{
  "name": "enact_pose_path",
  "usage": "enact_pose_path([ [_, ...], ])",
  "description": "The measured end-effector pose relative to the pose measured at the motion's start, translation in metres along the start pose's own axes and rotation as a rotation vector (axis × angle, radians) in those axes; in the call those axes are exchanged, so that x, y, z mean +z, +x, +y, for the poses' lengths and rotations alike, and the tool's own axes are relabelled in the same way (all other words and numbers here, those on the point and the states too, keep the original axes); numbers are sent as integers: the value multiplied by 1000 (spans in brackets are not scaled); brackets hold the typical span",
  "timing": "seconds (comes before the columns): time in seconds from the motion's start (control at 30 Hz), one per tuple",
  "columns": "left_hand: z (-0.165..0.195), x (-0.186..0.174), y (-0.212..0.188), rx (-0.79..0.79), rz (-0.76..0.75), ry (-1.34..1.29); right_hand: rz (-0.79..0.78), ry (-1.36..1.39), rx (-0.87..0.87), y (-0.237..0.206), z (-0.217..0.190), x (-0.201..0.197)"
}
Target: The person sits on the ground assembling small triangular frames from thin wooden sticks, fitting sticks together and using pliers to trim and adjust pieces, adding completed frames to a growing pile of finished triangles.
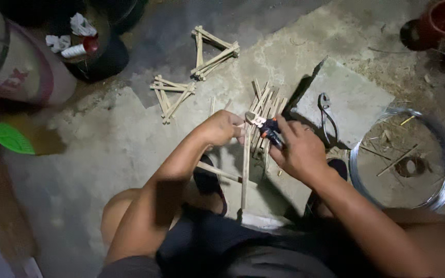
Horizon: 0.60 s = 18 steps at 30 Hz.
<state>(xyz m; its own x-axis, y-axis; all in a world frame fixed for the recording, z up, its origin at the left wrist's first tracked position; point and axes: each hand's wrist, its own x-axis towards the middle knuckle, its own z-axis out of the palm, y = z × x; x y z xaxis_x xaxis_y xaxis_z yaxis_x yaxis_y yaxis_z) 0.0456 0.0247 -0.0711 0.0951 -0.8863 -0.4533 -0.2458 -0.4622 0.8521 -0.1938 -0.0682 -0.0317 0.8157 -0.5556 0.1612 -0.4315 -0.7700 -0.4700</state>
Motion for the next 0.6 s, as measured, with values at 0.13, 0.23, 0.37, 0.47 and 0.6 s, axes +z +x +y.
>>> enact_pose_path([
  [0.13, 10, -7, 0, -157, 24, -107, 213, 217, 11, -5, 1, -3],
  [0.23, 13, -6, 3, -116, 21, 7, 5, 82, 22, -5, -1, -2],
  [0.37, 7, -2, 3, 101, 62, 142, -123, 126, 65, -3, 0, -5],
  [0.47, 5, -3, 3, 56, 59, 72, 242, 231, -31, -4, 1, -10],
  [0.6, 8, 1, 2, -26, 77, 89, 19, -49, -57, 0, 3, -13],
])
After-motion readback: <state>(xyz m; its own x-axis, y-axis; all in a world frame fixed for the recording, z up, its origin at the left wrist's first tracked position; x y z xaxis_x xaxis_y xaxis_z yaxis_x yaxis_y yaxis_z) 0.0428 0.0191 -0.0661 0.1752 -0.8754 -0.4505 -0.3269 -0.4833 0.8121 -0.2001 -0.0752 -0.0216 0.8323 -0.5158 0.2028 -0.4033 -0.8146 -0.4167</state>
